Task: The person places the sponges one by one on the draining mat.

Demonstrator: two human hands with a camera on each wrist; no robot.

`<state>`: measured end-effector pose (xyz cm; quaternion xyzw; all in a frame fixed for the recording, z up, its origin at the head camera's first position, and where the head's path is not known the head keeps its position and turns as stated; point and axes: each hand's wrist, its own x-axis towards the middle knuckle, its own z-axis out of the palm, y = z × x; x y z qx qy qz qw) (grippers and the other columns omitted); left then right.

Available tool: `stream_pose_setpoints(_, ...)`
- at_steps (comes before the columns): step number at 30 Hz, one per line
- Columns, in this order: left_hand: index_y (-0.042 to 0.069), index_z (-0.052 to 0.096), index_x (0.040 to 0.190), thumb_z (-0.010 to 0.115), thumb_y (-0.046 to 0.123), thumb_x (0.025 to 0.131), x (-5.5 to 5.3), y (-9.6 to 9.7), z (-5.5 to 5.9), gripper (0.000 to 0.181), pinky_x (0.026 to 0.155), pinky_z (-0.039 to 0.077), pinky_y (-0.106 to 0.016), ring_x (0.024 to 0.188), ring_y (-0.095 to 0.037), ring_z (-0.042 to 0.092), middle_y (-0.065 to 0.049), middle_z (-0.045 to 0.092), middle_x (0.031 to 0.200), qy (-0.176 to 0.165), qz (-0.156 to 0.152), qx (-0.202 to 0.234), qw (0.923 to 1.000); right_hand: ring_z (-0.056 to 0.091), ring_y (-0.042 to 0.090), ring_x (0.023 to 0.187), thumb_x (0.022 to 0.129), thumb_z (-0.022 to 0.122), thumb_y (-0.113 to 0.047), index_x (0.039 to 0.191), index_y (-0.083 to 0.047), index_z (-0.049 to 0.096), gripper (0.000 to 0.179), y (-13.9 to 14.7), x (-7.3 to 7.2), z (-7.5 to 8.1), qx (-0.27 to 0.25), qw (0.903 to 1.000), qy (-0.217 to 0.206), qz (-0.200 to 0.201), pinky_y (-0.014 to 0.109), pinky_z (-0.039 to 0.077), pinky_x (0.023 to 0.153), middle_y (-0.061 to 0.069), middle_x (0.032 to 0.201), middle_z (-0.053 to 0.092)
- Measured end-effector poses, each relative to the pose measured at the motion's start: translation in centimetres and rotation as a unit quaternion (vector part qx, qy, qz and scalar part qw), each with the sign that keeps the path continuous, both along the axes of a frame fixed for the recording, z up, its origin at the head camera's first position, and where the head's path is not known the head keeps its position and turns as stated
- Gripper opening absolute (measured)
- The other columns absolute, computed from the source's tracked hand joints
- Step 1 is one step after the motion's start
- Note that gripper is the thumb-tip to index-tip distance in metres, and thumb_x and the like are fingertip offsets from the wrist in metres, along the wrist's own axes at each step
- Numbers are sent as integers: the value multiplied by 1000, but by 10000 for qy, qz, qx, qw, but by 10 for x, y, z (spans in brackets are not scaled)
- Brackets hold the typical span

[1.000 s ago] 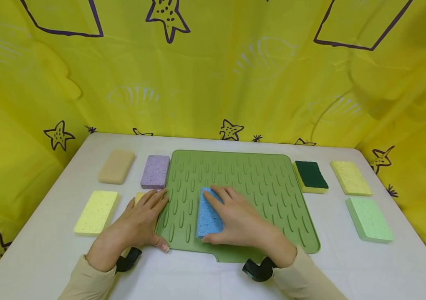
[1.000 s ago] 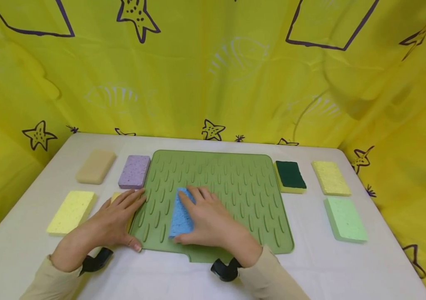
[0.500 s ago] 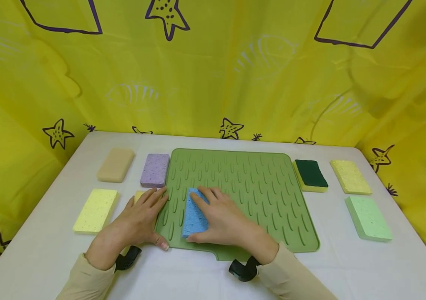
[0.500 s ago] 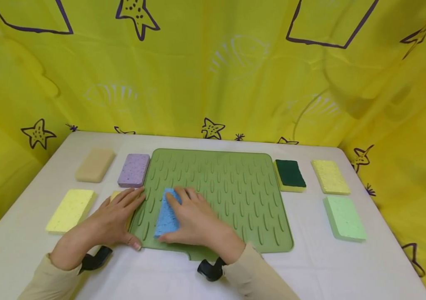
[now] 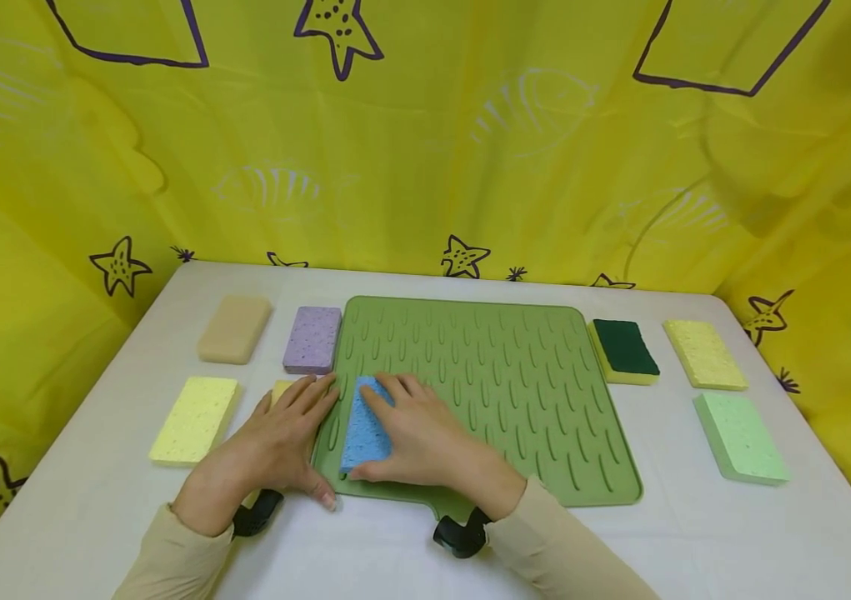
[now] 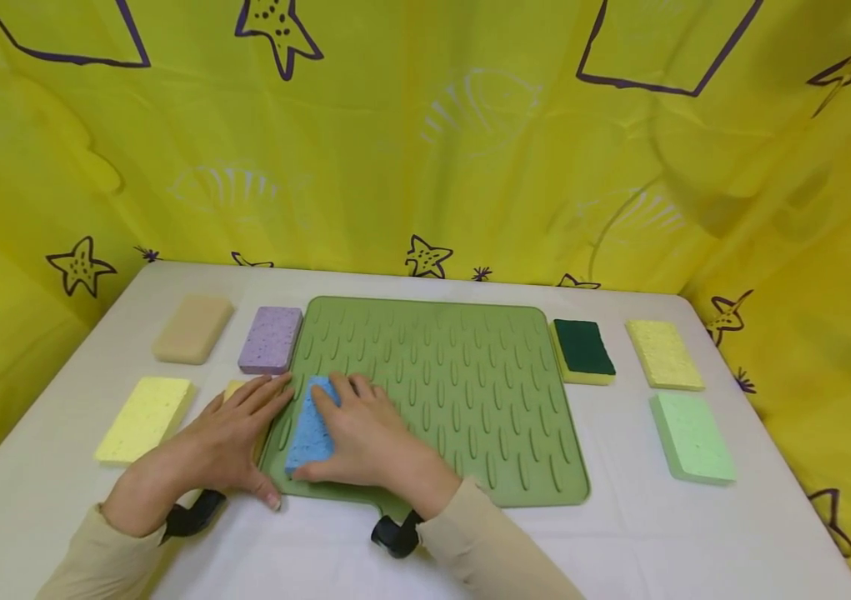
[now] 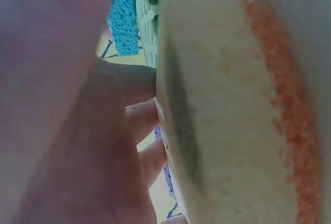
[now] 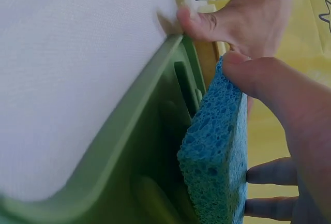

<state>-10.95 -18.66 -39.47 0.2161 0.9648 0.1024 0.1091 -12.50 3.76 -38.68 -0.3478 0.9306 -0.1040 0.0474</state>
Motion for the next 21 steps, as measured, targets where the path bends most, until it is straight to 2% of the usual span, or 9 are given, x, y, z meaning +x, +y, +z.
stream_pose_setpoints(7, 2, 32, 154, 79, 78, 45, 0, 1, 0, 141, 105, 25, -78, 148, -41, 23, -13, 22, 164, 59, -17, -13, 10000, 40, 33, 140, 77, 67, -73, 153, -13, 39, 100, -7, -1, -2, 85, 9999, 17, 57, 51, 40, 112, 15, 158, 36)
stream_pose_setpoints(13, 2, 31, 154, 79, 78, 46, 0, 3, 1, 141, 105, 26, -78, 148, -41, 24, -13, 22, 164, 49, -4, -44, 10000, 34, 33, 145, 77, 67, -73, 154, -20, 36, 98, -9, -2, -7, 302, 9995, -67, 46, 52, 36, 115, 12, 161, 31)
stream_pose_setpoints(21, 3, 31, 154, 77, 80, 46, 0, 3, 0, 141, 104, 27, -78, 147, -42, 25, -13, 23, 164, 120, -27, -95, 9999, 34, 31, 144, 76, 64, -77, 155, -22, 35, 100, -8, 1, -11, 375, 9992, 151, -35, 51, 35, 115, 11, 161, 31)
